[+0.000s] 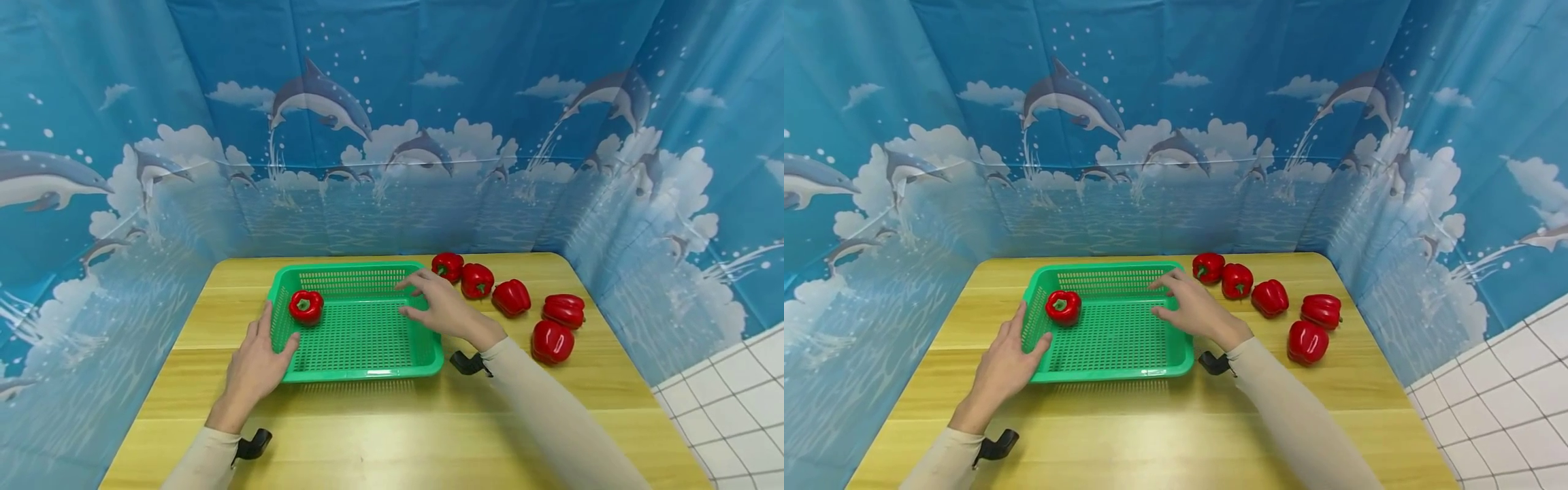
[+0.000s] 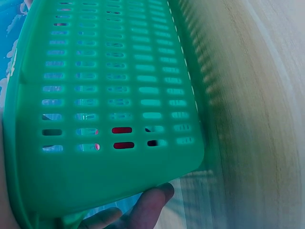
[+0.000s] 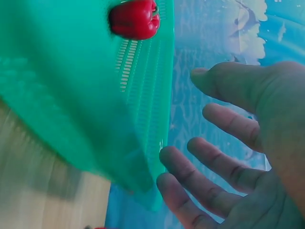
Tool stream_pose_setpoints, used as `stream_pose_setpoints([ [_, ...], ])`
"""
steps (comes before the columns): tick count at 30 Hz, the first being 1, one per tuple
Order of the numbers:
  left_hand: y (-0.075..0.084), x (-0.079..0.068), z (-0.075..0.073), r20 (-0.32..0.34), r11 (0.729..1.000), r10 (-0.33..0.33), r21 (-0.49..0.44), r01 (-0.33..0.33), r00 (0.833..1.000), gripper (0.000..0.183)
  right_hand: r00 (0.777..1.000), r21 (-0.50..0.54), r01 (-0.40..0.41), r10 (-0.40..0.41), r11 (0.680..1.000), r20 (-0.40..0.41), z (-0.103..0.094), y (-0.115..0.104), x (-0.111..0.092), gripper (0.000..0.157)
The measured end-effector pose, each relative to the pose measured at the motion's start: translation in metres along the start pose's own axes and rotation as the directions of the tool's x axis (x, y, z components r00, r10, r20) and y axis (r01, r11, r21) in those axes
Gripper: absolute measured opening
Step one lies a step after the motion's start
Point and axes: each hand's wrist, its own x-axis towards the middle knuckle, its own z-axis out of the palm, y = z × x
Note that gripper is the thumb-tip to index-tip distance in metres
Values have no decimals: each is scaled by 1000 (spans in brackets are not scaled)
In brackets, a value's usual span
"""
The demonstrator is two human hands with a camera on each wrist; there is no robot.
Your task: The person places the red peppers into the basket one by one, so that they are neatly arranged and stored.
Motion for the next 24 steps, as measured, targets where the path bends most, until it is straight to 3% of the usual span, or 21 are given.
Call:
stream_pose_setpoints([
  [15, 2, 2, 0, -6, 1000, 0, -8, 0, 1000, 98, 995, -59, 24, -30, 998, -93, -10, 35, -68, 36],
  [24, 1, -1, 0, -6, 1000, -11, -6, 11, 1000, 97, 976, -167, -16, -21, 986, -216, -19, 59, -108, 35],
])
